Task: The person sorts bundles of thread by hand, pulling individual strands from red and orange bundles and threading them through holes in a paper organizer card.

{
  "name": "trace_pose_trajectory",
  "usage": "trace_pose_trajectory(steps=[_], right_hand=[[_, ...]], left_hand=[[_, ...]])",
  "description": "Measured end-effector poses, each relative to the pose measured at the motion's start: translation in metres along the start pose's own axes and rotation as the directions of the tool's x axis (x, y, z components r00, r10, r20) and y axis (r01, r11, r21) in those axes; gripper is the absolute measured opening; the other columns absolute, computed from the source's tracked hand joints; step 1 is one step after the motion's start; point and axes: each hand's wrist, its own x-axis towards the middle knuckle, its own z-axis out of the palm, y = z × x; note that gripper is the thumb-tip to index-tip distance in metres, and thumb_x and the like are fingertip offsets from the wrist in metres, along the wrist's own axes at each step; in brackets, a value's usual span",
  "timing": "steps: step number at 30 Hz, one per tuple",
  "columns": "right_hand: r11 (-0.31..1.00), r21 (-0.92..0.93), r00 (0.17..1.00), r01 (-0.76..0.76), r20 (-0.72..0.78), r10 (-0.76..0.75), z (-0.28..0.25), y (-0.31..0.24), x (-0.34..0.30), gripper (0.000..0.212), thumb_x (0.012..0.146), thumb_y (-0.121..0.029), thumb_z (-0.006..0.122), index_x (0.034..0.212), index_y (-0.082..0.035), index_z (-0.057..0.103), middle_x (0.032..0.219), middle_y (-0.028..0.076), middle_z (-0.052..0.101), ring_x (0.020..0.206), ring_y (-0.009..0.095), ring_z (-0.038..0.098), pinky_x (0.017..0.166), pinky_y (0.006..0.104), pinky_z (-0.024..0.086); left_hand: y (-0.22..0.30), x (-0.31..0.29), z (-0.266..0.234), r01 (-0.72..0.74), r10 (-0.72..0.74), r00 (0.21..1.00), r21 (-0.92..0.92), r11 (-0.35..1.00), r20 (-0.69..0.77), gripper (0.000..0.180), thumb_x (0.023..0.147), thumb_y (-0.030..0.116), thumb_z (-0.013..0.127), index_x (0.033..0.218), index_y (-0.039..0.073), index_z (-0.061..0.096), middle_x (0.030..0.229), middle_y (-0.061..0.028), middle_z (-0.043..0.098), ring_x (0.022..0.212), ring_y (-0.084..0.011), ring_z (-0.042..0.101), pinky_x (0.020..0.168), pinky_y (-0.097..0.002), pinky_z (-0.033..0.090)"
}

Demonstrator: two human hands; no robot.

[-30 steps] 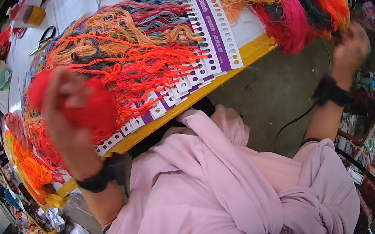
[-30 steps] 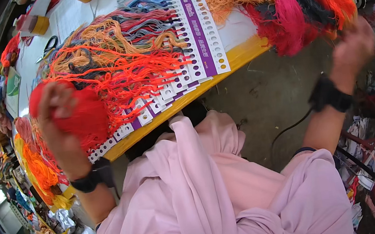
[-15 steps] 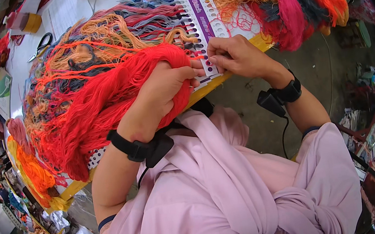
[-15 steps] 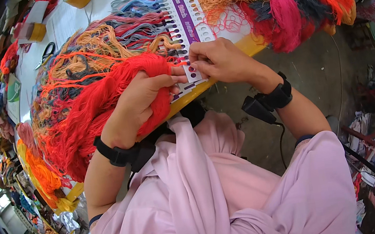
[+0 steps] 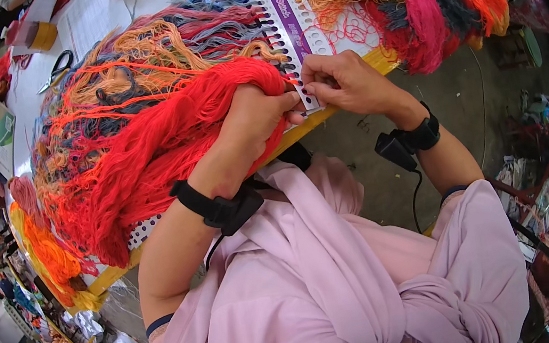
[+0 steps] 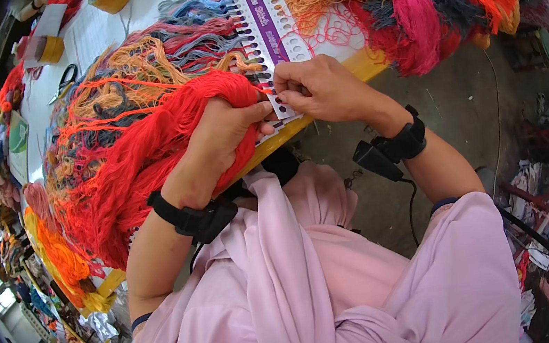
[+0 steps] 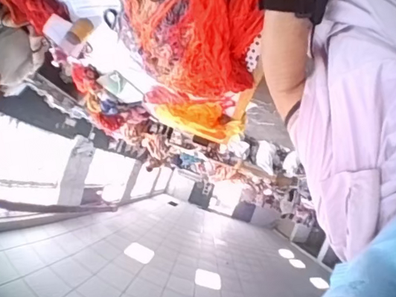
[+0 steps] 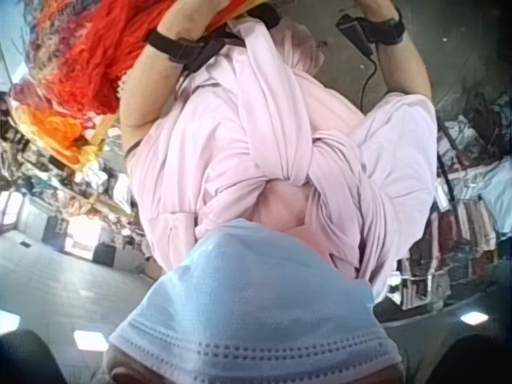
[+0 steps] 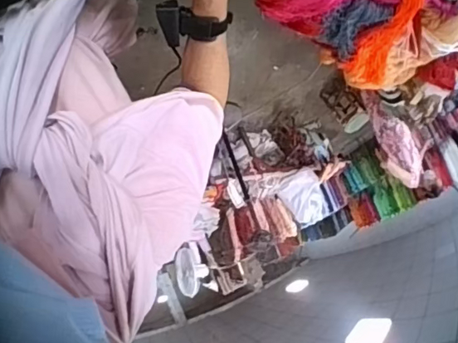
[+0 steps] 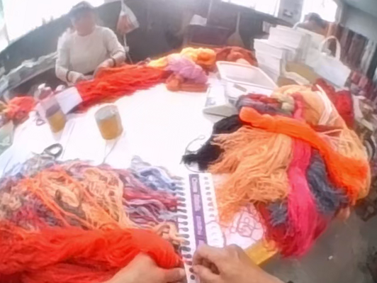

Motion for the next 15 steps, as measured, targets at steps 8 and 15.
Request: trace_pose_trajectory(steps=[8,15], right_hand=[[0.999,0.037,1.0,-0.006,0.021,0.006,-0.002,-0.002,-0.002,0.012,0.085,-0.013,0.066,0.087,-0.003,0.06,0.065,0.009,0.062,0.059,0.023,0.062,0.056,0.0344,0.046],[0.995,-0.103,0.999,0.018,0.03,-0.015,-0.001,-0.007,-0.003,0.013,0.084,-0.015,0.068,0.084,-0.004,0.061,0.068,0.012,0.064,0.064,0.03,0.063,0.058,0.0397,0.047]], left_hand=[[-0.004,-0.01,-0.013,-0.159,0.161,0.987,0.076,0.984,-0.02,0.01,0.085,0.002,0.067,0.093,-0.004,0.065,0.082,-0.0085,0.068,0.062,-0.0118,0.061,0.057,-0.0249,0.049],[0.018,-0.027,-0.022,-0.058,0.052,0.998,-0.181,0.982,-0.035,0.011,0.086,0.005,0.068,0.094,-0.003,0.065,0.081,-0.0082,0.067,0.061,-0.0114,0.059,0.056,-0.0241,0.048]])
